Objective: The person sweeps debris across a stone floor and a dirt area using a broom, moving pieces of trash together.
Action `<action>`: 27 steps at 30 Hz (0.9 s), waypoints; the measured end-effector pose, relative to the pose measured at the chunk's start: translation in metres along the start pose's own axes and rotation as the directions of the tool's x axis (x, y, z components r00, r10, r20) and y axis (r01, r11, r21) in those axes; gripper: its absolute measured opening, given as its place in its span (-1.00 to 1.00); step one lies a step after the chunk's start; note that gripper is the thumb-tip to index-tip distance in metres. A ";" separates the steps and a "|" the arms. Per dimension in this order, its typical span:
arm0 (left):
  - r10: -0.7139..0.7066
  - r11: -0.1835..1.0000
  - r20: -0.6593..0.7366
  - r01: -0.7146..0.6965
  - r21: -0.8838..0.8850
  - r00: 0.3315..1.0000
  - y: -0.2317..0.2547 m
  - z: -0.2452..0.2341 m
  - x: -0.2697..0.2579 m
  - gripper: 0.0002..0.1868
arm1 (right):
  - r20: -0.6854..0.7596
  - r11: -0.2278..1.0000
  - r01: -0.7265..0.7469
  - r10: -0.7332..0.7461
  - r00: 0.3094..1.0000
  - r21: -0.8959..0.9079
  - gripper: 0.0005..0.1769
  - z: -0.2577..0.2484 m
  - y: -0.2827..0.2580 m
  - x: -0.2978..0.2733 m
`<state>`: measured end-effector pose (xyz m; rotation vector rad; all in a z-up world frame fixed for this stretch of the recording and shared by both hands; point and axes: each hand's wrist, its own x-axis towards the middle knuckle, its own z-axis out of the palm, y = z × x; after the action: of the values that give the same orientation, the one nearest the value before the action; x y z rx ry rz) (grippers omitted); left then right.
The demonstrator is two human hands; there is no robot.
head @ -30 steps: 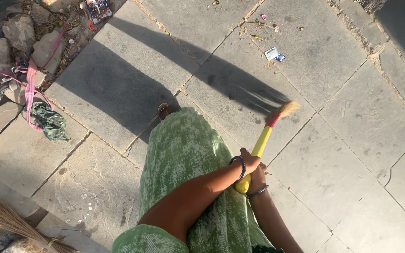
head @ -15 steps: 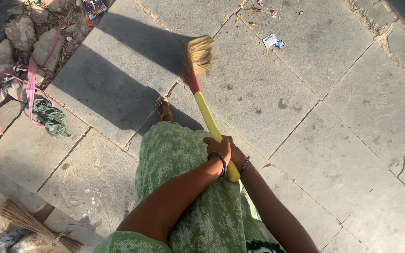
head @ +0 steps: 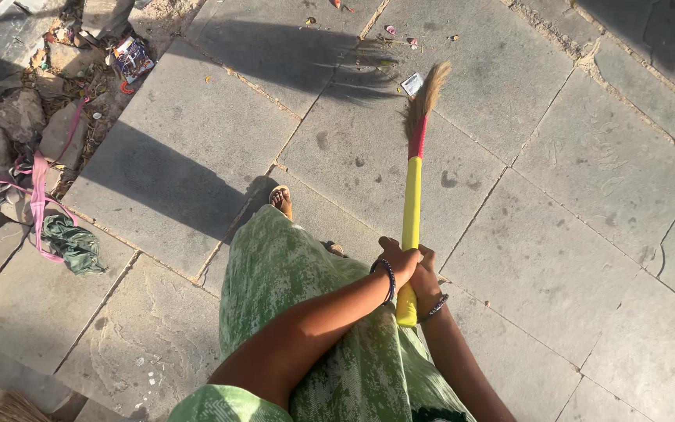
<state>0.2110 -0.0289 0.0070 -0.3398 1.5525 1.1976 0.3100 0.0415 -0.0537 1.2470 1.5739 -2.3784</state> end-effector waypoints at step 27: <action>-0.084 0.971 0.091 0.061 0.229 0.992 0.230 -0.012 0.079 -0.34 | 0.026 0.998 0.046 -0.045 0.999 -0.047 -0.48 0.015 -0.160 0.139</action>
<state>0.0061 0.0935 0.0544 -0.1823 1.5574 0.9555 0.1385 0.1609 -0.0160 1.1809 1.6585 -2.3584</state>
